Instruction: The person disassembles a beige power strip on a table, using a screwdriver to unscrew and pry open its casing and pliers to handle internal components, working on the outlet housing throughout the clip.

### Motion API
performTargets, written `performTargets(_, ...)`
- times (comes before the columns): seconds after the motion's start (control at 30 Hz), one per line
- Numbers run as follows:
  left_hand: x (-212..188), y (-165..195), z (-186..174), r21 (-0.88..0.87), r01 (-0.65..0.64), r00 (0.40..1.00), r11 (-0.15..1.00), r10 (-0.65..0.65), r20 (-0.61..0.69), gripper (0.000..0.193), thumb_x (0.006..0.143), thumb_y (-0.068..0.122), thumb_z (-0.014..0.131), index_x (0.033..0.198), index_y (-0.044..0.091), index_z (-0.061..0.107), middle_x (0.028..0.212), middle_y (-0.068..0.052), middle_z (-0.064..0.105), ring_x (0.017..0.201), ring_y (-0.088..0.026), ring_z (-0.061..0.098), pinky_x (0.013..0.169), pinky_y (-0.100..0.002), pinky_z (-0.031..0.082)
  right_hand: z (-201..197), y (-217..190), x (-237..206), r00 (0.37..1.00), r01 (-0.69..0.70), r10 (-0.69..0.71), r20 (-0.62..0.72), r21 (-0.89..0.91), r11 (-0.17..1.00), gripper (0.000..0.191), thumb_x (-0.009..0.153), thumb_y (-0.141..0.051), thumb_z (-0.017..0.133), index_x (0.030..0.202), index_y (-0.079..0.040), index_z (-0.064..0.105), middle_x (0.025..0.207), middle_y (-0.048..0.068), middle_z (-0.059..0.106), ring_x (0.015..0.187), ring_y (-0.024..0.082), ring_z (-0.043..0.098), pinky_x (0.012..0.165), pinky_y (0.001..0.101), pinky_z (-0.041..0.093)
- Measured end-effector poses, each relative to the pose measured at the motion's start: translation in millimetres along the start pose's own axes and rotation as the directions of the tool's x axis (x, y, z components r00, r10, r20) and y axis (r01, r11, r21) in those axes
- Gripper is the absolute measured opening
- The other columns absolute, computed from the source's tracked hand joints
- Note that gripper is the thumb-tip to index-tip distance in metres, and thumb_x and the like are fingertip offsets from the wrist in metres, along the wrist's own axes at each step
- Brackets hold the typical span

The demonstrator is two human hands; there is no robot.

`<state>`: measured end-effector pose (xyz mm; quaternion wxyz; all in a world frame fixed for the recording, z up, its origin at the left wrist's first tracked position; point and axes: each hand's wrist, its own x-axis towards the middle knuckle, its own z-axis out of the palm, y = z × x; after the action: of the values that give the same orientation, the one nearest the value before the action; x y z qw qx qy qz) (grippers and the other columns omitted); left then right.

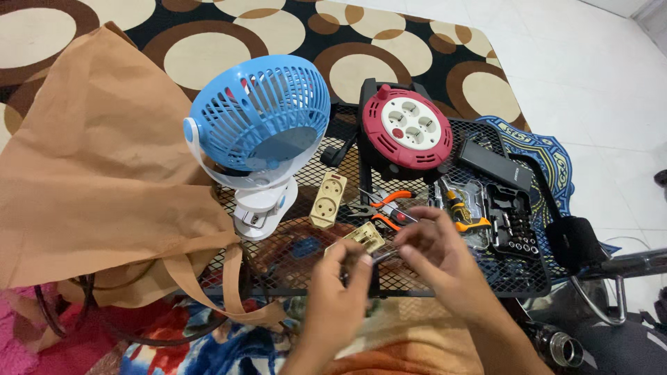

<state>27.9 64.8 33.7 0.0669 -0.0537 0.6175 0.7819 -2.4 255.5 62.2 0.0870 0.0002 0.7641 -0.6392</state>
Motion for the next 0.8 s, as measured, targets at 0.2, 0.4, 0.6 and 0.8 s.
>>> performTargets(0.2,37,-10,-41,-0.222,-0.048,0.998,0.974,0.037,-0.052,0.012,0.103,0.016,0.057,0.102,0.004,0.057,0.067,-0.001,0.05,0.051,-0.006,0.042,0.043,-0.025,0.034,-18,5,28,0.856,0.318,-0.514,0.059,-0.844,0.432,0.02,0.085,-0.011,0.074,0.103,-0.004,0.069,0.098,0.013,0.067,0.093,0.03,0.065,0.08,0.0401,0.051)
performTargets(0.4,48,-27,-51,-0.409,-0.05,0.998,0.911,0.056,0.003,0.012,0.104,0.013,0.056,0.102,0.001,0.055,0.079,-0.002,0.061,0.057,-0.006,0.048,0.047,-0.023,0.039,-21,6,43,0.912,0.277,-0.403,0.07,-0.83,0.484,0.016,0.087,-0.012,0.071,0.102,-0.007,0.073,0.093,0.012,0.071,0.088,0.031,0.069,0.078,0.041,0.053)
performTargets(0.6,53,-32,-47,-0.467,-0.025,1.0,0.884,0.026,-0.006,0.013,0.102,0.011,0.059,0.105,-0.002,0.062,0.082,-0.006,0.067,0.059,-0.007,0.051,0.048,-0.022,0.04,-13,-5,46,0.938,0.199,-0.347,-0.007,-0.808,0.555,0.02,0.085,-0.012,0.074,0.103,-0.005,0.072,0.093,0.011,0.069,0.085,0.027,0.069,0.077,0.0386,0.055)
performTargets(0.8,52,-28,-44,-0.498,-0.004,1.0,0.867,0.009,0.008,0.01,0.1,0.009,0.06,0.101,-0.001,0.063,0.085,-0.008,0.071,0.063,-0.009,0.058,0.052,-0.024,0.048,-3,-14,9,0.826,0.554,-0.375,0.422,-0.731,0.398,0.021,0.076,-0.014,0.079,0.095,-0.007,0.074,0.101,0.006,0.067,0.1,0.026,0.063,0.086,0.0385,0.05)
